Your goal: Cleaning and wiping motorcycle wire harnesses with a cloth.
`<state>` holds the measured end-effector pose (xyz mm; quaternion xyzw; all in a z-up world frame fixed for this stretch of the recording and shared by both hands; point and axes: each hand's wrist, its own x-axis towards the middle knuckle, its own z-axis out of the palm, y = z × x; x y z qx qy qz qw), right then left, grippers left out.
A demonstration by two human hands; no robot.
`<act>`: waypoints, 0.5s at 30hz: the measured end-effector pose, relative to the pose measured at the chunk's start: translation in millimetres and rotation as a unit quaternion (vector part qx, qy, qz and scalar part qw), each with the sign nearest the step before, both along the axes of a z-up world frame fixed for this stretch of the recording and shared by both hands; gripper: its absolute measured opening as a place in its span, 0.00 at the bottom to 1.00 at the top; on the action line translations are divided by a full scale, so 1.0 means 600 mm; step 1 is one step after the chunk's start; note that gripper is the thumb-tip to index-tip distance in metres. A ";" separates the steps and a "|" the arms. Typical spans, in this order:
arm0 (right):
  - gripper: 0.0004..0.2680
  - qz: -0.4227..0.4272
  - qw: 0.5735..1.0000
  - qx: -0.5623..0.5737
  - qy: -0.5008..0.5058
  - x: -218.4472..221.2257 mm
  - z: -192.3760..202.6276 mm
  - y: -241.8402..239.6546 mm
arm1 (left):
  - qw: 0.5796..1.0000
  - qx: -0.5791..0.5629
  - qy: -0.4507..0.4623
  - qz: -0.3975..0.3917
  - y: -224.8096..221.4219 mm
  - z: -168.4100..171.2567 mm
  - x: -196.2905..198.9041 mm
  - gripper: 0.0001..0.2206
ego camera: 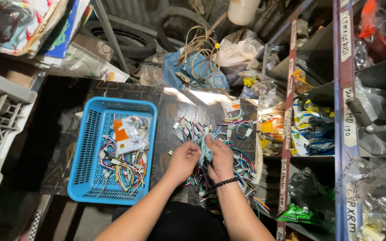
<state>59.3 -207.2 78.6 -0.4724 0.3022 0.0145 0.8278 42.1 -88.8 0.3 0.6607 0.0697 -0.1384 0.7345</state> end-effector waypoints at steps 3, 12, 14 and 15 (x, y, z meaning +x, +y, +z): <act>0.12 -0.049 0.999 0.005 0.002 0.007 -0.052 -0.008 | 0.999 0.041 0.031 0.006 0.005 0.055 0.003 0.06; 0.11 -0.161 0.983 0.073 0.047 0.009 0.024 0.022 | 0.987 0.133 0.078 0.044 0.014 0.086 0.014 0.11; 0.11 -0.140 0.983 0.102 0.055 0.011 0.033 0.013 | 0.989 0.116 0.074 0.056 0.020 0.110 0.013 0.12; 0.11 -0.119 0.982 0.132 0.063 0.012 0.037 0.008 | 0.990 0.100 0.069 0.068 0.023 0.122 0.013 0.13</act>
